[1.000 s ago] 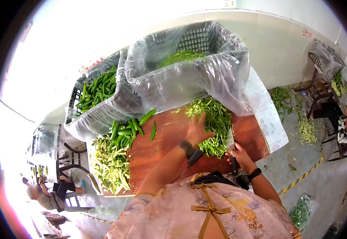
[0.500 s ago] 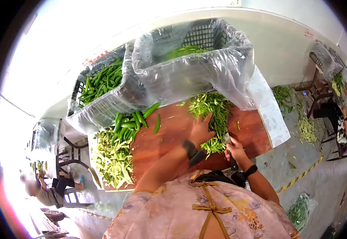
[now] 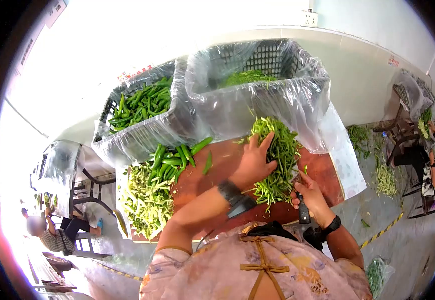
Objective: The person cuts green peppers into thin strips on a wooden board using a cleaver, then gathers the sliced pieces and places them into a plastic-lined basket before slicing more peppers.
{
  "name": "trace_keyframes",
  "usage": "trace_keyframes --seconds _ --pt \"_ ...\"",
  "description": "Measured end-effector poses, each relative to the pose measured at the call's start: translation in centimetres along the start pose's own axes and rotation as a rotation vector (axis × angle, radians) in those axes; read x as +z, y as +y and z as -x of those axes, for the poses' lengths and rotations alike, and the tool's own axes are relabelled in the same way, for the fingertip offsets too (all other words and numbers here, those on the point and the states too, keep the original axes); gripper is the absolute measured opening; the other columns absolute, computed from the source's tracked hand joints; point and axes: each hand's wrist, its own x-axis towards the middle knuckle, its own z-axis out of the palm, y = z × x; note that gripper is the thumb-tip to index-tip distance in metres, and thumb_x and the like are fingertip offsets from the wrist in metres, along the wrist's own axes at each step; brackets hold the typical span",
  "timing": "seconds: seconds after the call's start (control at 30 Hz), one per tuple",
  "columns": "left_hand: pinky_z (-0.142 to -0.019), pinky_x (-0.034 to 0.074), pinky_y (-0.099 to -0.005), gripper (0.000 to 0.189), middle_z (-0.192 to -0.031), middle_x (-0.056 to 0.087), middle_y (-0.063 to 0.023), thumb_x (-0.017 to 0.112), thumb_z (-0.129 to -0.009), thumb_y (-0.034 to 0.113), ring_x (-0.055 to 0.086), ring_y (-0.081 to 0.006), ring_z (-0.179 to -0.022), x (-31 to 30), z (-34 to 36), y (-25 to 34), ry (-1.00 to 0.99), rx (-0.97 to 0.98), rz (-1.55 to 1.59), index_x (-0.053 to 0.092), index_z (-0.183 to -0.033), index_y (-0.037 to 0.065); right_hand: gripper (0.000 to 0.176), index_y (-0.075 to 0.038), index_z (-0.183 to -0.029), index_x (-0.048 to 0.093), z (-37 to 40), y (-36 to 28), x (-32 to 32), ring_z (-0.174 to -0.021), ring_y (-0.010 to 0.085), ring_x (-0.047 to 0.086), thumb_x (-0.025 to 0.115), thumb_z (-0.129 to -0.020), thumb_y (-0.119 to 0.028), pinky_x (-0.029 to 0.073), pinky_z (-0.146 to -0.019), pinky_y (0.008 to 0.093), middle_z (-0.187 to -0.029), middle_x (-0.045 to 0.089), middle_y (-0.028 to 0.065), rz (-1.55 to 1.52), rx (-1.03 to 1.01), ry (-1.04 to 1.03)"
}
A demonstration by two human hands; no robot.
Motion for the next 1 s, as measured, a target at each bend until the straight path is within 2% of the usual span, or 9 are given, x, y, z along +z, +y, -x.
trace_keyframes --seconds 0.17,0.33,0.57,0.67,0.8,0.83,0.9,0.97,1.0 --pt "-0.094 0.039 -0.0510 0.082 -0.131 0.032 -0.0348 0.068 -0.070 0.022 0.041 -0.0508 -0.110 -4.7 -3.6 1.6 0.065 0.060 -0.007 0.030 -0.141 0.014 0.034 -0.003 -0.126 0.043 0.0 -5.7 2.6 -0.045 0.0119 0.045 0.046 -0.092 -0.005 0.039 -0.041 0.0261 -0.063 0.051 0.0049 0.049 -0.102 0.012" --pt "-0.099 0.037 -0.0472 0.080 -0.132 0.032 -0.0354 0.069 -0.071 0.023 0.040 -0.0496 -0.116 -9.0 -8.0 2.0 0.178 0.145 -0.101 0.031 -0.141 0.013 0.021 -0.009 -0.114 0.046 -2.1 -10.9 4.2 -0.048 0.0122 0.045 0.047 -0.092 -0.010 0.039 -0.044 0.0266 -0.066 0.050 0.0053 0.033 -0.115 -0.148" --pt "-0.100 0.039 -0.0420 0.077 -0.133 0.033 -0.0324 0.068 -0.073 0.026 0.043 -0.0463 -0.117 -12.9 -19.1 -2.5 0.162 0.185 -0.184 0.033 -0.140 0.012 0.012 -0.009 -0.103 0.048 -9.4 -18.2 6.3 -0.049 0.0135 0.048 0.048 -0.091 -0.011 0.040 -0.043 0.0303 -0.066 0.049 0.0046 0.025 -0.148 -0.197" --pt "-0.092 0.045 -0.0360 0.072 -0.130 0.040 -0.0303 0.065 -0.072 0.019 0.048 -0.0370 -0.115 -14.3 -22.3 -3.7 0.060 0.035 0.103 0.039 -0.137 0.008 0.011 -0.010 -0.101 0.048 -12.4 -20.9 7.9 -0.049 0.0106 0.047 0.049 -0.089 -0.010 0.041 -0.044 0.0270 -0.066 0.049 0.0036 0.130 -0.191 -0.183" --pt "-0.091 0.045 -0.0375 0.065 -0.125 0.049 -0.0252 0.065 -0.071 0.018 0.049 -0.0350 -0.115 -14.5 -25.3 -6.3 0.002 0.046 0.282 0.045 -0.131 0.004 0.005 -0.009 -0.091 0.051 -19.2 -23.4 9.7 -0.051 0.0091 0.048 0.049 -0.087 -0.009 0.042 -0.045 0.0274 -0.067 0.050 0.0024 0.276 -0.320 -0.166" --pt "-0.091 0.045 -0.0375 0.065 -0.125 0.049 -0.0252 0.065 -0.071 0.018 0.049 -0.0350 -0.115 -13.1 -26.8 -9.0 -0.001 0.048 0.281 0.045 -0.131 0.004 0.003 -0.007 -0.087 0.051 -21.9 -23.5 9.9 -0.053 0.0147 0.052 0.050 -0.085 -0.009 0.043 -0.048 0.0314 -0.067 0.053 0.0059 0.506 -0.477 -0.095" --pt "-0.096 0.042 -0.0404 0.060 -0.127 0.047 -0.0248 0.064 -0.072 0.020 0.046 -0.0369 -0.117 -10.0 -29.5 -14.4 0.172 0.124 -0.289 0.048 -0.128 0.005 0.004 -0.005 -0.083 0.052 -23.3 -23.6 10.1 -0.054 0.0202 0.055 0.051 -0.083 -0.009 0.044 -0.051 0.0353 -0.067 0.055 0.0094 0.734 -0.630 -0.015" --pt "-0.100 0.038 -0.0425 0.056 -0.128 0.047 -0.0244 0.063 -0.075 0.022 0.044 -0.0387 -0.118 -9.5 -28.6 -16.7 0.027 0.080 -0.376 0.049 -0.126 0.005 0.009 -0.001 -0.084 0.052 -22.8 -23.0 10.2 -0.064 0.0355 0.057 0.054 -0.080 -0.010 0.045 -0.060 0.0426 -0.070 0.058 0.0198 1.241 -1.021 0.280" --pt "-0.099 0.038 -0.0424 0.053 -0.127 0.048 -0.0235 0.062 -0.076 0.022 0.045 -0.0385 -0.118 -10.7 -26.5 -14.5 0.075 0.033 -0.310 0.050 -0.125 0.006 0.020 0.000 -0.095 0.054 -24.3 -22.2 9.0 -0.075 0.0459 0.053 0.056 -0.078 -0.012 0.043 -0.068 0.0478 -0.079 0.056 0.0263 1.265 -1.028 0.350"
